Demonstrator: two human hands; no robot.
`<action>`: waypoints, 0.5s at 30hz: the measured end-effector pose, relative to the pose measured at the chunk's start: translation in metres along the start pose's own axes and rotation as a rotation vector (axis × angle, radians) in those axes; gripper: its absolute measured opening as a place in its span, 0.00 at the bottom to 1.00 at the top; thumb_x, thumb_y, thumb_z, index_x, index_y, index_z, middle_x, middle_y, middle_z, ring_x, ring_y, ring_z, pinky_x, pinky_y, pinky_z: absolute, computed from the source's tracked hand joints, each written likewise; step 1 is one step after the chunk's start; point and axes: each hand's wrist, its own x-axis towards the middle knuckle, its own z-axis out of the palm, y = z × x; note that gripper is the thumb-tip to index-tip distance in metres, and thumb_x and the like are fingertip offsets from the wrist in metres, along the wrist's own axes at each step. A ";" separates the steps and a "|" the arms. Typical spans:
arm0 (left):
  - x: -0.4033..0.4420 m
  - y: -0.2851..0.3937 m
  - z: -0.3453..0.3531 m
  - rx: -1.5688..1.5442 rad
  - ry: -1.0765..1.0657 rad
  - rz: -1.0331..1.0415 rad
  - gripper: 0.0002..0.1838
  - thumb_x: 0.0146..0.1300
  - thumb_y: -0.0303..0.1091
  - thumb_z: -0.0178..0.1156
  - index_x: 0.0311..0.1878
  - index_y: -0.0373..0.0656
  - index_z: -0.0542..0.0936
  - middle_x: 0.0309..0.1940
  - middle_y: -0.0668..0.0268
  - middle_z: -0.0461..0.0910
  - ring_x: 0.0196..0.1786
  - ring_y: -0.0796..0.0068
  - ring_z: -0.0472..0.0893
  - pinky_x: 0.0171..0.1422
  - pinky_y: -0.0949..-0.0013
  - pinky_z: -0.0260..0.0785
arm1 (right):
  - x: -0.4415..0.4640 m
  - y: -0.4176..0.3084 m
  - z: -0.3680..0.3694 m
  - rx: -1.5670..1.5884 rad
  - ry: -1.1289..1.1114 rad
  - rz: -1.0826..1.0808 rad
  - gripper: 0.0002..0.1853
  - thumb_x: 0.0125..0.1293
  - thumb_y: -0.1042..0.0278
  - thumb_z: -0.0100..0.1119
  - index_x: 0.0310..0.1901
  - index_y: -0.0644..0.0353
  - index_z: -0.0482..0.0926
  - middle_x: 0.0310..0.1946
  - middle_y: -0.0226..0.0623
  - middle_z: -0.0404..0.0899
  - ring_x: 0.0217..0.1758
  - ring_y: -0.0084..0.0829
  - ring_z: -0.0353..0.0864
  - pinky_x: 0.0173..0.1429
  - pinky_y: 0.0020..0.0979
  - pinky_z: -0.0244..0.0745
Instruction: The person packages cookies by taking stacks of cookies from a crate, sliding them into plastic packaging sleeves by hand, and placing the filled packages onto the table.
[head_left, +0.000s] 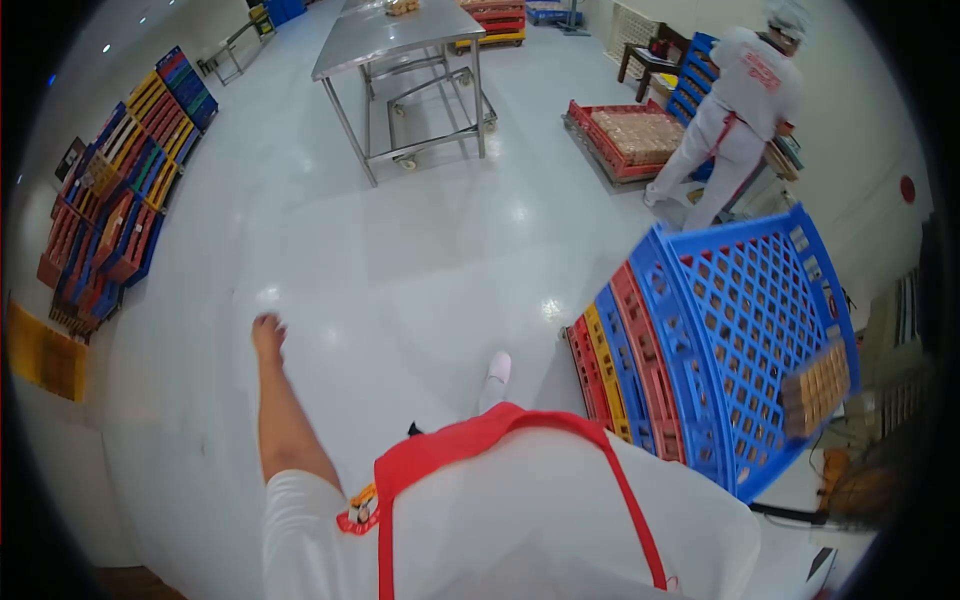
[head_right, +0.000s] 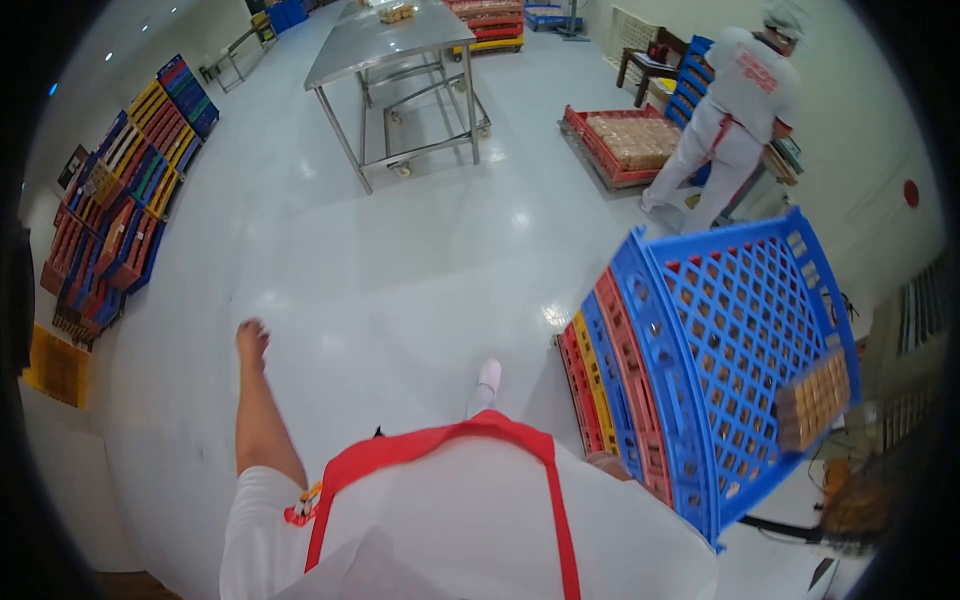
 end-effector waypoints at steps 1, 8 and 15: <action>0.006 0.034 0.054 -0.027 -0.061 0.052 0.11 0.68 0.40 0.60 0.43 0.43 0.77 0.30 0.71 0.75 0.29 0.79 0.75 0.33 0.74 0.70 | 0.025 -0.023 -0.018 0.048 0.012 -0.028 0.15 0.67 0.55 0.58 0.48 0.57 0.76 0.40 0.37 0.70 0.43 0.33 0.67 0.47 0.35 0.64; -0.047 0.243 0.339 -0.126 -0.907 0.101 0.11 0.68 0.30 0.59 0.51 0.37 0.80 0.45 0.64 0.82 0.49 0.71 0.82 0.55 0.68 0.74 | 0.056 -0.325 -0.297 0.925 0.214 -0.898 0.18 0.70 0.52 0.58 0.43 0.62 0.78 0.22 0.27 0.71 0.25 0.21 0.69 0.30 0.29 0.66; -0.011 0.510 0.479 -0.747 -1.808 0.762 0.15 0.59 0.19 0.59 0.50 0.33 0.82 0.49 0.55 0.81 0.58 0.60 0.76 0.64 0.60 0.66 | 0.144 -0.499 -0.574 0.684 0.389 -0.781 0.21 0.72 0.56 0.55 0.55 0.65 0.78 0.36 0.40 0.80 0.39 0.30 0.79 0.46 0.34 0.75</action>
